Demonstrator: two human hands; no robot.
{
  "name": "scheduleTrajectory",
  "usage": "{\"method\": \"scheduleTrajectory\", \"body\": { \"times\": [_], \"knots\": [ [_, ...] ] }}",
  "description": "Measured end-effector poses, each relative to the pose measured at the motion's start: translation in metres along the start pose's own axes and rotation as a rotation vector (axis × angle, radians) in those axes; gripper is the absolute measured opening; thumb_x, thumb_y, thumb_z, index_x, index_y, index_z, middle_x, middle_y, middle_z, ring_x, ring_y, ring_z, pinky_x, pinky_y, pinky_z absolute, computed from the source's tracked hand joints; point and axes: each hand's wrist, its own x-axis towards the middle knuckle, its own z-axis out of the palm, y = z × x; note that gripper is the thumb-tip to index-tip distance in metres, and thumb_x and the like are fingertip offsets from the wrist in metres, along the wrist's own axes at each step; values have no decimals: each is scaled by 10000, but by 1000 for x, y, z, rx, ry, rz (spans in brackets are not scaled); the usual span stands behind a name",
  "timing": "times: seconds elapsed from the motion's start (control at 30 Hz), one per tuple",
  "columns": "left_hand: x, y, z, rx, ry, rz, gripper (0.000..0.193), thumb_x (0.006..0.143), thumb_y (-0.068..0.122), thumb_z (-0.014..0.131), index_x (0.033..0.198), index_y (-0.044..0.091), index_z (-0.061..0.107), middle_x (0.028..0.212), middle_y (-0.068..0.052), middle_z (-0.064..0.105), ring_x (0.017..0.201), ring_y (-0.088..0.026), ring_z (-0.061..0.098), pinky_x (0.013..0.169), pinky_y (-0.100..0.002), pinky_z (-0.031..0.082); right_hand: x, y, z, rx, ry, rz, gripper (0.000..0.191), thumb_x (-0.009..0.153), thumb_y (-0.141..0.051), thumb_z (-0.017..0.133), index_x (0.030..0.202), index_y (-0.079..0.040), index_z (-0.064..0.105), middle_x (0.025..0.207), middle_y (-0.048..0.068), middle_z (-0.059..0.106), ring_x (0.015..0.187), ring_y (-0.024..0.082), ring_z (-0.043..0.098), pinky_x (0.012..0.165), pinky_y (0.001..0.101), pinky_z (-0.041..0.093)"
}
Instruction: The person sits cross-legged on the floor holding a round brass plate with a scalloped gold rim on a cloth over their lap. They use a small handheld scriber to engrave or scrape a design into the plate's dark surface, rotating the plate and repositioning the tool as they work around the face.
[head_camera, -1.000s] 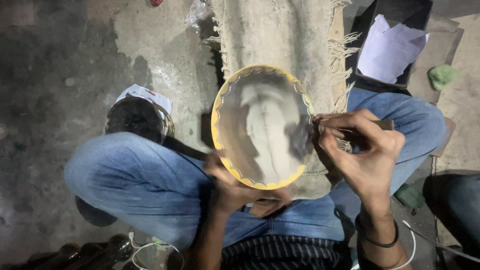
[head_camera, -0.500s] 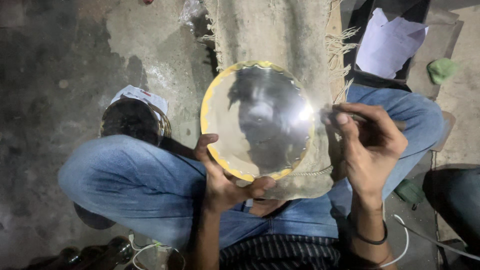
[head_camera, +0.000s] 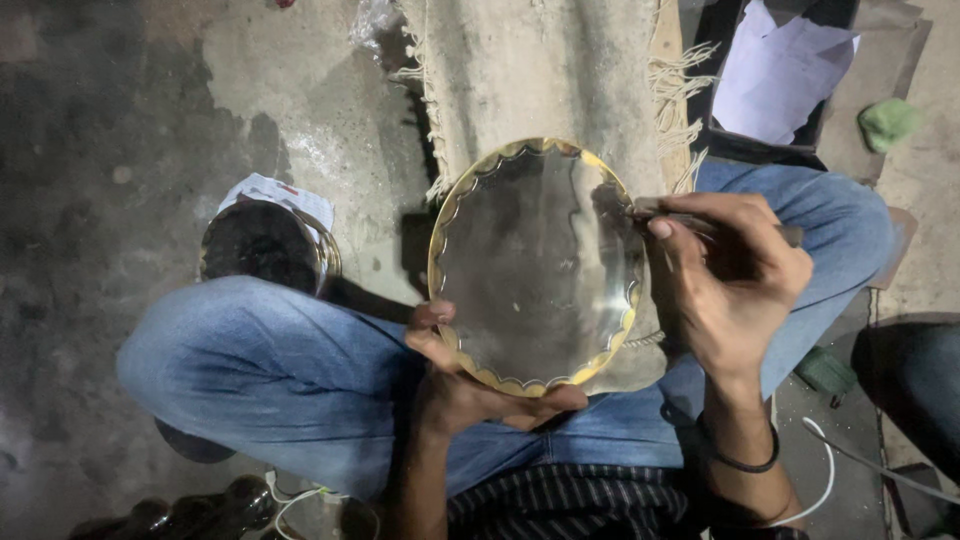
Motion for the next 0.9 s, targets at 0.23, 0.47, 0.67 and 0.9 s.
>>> {"method": "scheduleTrajectory", "body": {
  "times": [0.23,0.47,0.67,0.9],
  "knots": [
    [12,3,-1,-48,70,66,1544,638,721,876,1550,158,-236,1432,-170,100,1439,-249,208,1164,-389,452,2,0,5,-26,0,-5,122,1050,-8,814,1135,32,737,1024,82,723,845,72,665,762,170,514],
    [8,3,0,-40,56,38,1512,633,707,890,1542,177,-196,1416,-153,114,1430,-239,221,1152,-379,456,1,1,11,87,36,76,87,1043,45,797,1110,52,742,1023,81,733,801,38,615,716,141,473],
    [10,2,2,-32,51,22,1485,629,695,902,1535,193,-162,1403,-139,125,1422,-231,233,1141,-369,460,11,-5,4,12,-50,-74,63,1001,72,761,1052,52,730,1030,113,754,896,112,698,813,193,556],
    [9,1,4,-41,58,9,1454,624,681,916,1526,212,-123,1388,-122,138,1414,-222,246,1129,-359,464,27,-13,-13,-102,-227,-168,80,924,64,756,996,39,734,1012,98,771,913,142,741,844,231,558]
  ]
}}
